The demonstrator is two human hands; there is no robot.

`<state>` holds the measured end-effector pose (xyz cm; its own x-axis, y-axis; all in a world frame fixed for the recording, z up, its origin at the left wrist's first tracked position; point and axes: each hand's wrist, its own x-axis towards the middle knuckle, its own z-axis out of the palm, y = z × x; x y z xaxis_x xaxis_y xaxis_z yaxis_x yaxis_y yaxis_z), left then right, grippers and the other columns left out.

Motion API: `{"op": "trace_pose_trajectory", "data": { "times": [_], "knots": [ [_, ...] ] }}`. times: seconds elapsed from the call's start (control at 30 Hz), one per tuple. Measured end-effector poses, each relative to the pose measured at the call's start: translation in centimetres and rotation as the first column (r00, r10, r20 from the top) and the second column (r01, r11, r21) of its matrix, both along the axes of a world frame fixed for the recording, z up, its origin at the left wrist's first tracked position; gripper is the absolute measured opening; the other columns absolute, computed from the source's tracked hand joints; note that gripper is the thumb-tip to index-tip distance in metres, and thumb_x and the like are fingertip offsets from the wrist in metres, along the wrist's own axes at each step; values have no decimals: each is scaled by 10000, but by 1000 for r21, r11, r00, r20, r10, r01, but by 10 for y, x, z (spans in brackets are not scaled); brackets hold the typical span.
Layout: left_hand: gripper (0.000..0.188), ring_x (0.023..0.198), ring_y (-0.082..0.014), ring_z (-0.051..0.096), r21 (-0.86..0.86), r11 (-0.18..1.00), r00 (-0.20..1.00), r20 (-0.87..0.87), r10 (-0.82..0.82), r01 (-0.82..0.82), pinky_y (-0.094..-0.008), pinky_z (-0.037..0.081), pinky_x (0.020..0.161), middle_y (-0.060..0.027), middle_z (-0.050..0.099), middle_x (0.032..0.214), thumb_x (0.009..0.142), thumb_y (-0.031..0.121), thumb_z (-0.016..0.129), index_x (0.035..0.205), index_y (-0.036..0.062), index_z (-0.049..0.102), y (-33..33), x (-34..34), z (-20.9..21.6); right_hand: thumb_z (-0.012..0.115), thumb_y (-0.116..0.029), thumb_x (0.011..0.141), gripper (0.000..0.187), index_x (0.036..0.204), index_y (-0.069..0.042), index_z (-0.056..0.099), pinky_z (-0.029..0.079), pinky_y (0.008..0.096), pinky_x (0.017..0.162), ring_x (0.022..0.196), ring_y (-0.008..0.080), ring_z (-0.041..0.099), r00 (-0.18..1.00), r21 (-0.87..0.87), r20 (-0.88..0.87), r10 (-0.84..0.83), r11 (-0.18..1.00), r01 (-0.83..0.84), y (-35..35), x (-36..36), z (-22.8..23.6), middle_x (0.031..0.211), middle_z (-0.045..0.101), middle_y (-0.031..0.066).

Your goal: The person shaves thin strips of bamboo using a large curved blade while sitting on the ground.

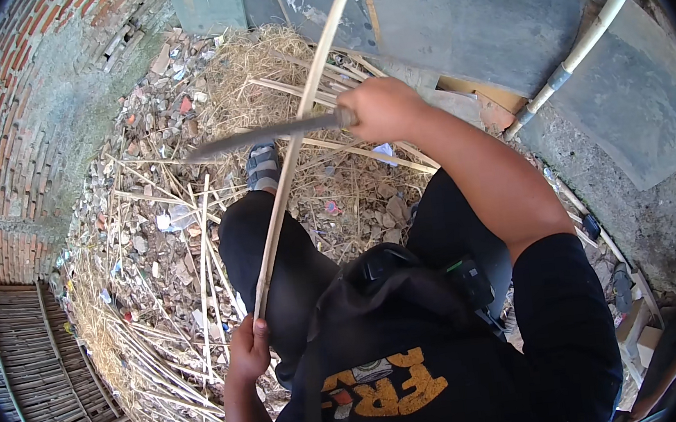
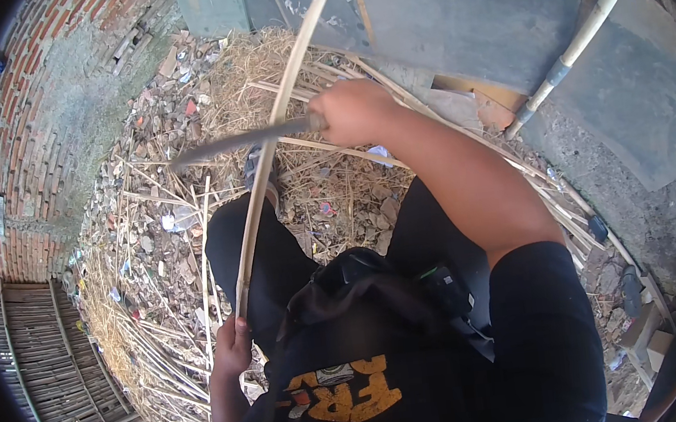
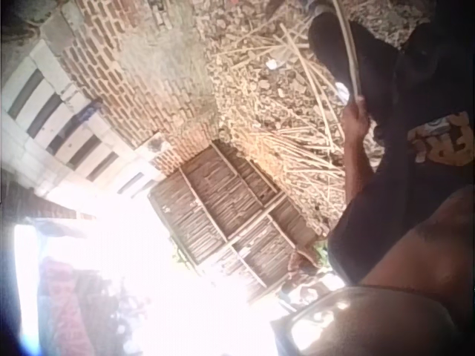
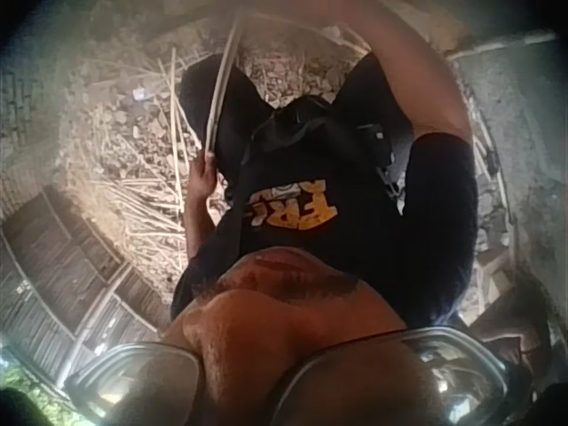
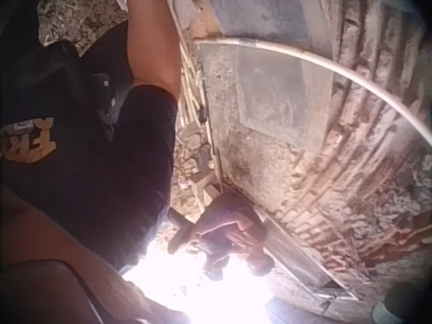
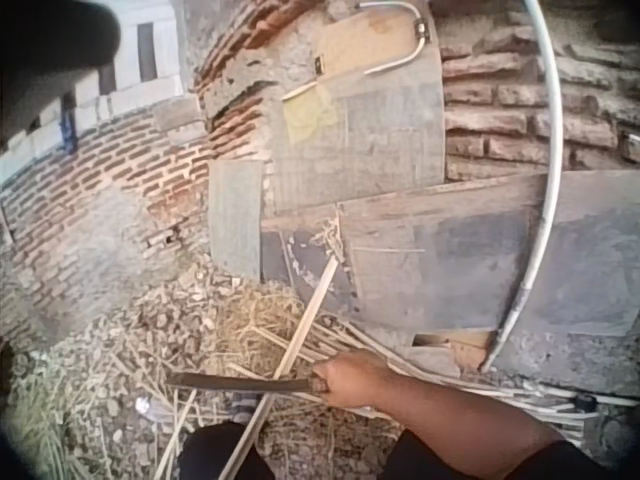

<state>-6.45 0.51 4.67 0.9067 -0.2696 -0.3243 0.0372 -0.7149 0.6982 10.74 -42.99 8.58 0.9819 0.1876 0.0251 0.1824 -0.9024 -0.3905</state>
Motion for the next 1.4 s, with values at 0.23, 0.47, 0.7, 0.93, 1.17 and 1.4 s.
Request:
{"op": "trace_pose_trajectory", "data": {
  "times": [0.23, 0.47, 0.7, 0.93, 1.17, 1.4],
  "knots": [
    [535, 547, -100, 453, -154, 987, 998, -24, -55, 51, -308, 363, 494, -22, 509, 622, 1053, 490, 428, 873, 1, 547, 17, -13, 6, 714, -158, 705, 143, 824, -113, 648, 534, 463, 689, 744, 327, 683, 989, -45, 100, 110, 993, -106, 2, -12, 13, 727, 669, 110],
    [523, 485, -72, 313, -332, 849, 781, -609, 139, -410, -260, 253, 460, 51, 359, 592, 1018, 568, 450, 889, 69, 534, 16, -14, 1, 710, -164, 715, 174, 876, -120, 661, 526, 479, 702, 754, 342, 679, 990, -133, 58, 132, 983, -123, -9, -4, -2, 739, 676, 124],
    [634, 482, -75, 299, -330, 883, 765, -642, 50, -335, -262, 224, 460, 54, 330, 594, 935, 720, 450, 891, 93, 531, 20, -1, -5, 698, -171, 731, 136, 858, -129, 671, 515, 475, 668, 752, 330, 675, 980, 11, 9, 199, 980, -199, 6, -3, -9, 736, 669, 128],
    [519, 475, -84, 268, -335, 860, 737, -672, 68, -385, -270, 227, 457, 54, 300, 579, 1029, 568, 421, 885, 79, 521, 17, 0, 0, 697, -179, 745, 93, 824, -137, 670, 513, 472, 656, 727, 329, 669, 996, 39, 56, 63, 997, -65, -2, 10, -22, 708, 658, 105],
    [520, 476, -78, 272, -372, 863, 762, -648, 22, -341, -268, 224, 453, 57, 310, 581, 1023, 573, 435, 881, 80, 519, 26, -2, -9, 705, -172, 734, 89, 816, -157, 673, 522, 449, 659, 711, 325, 670, 950, -181, 81, 302, 942, -284, 32, -13, 3, 715, 668, 96],
    [513, 492, -73, 267, -377, 858, 736, -677, 3, -349, -261, 221, 463, 59, 319, 601, 1025, 576, 427, 885, 92, 527, 17, 3, 1, 666, -192, 789, 167, 941, -138, 705, 543, 458, 748, 844, 313, 694, 997, 38, -39, -73, 996, 75, -15, 17, -10, 851, 703, 120]
  ]
}}
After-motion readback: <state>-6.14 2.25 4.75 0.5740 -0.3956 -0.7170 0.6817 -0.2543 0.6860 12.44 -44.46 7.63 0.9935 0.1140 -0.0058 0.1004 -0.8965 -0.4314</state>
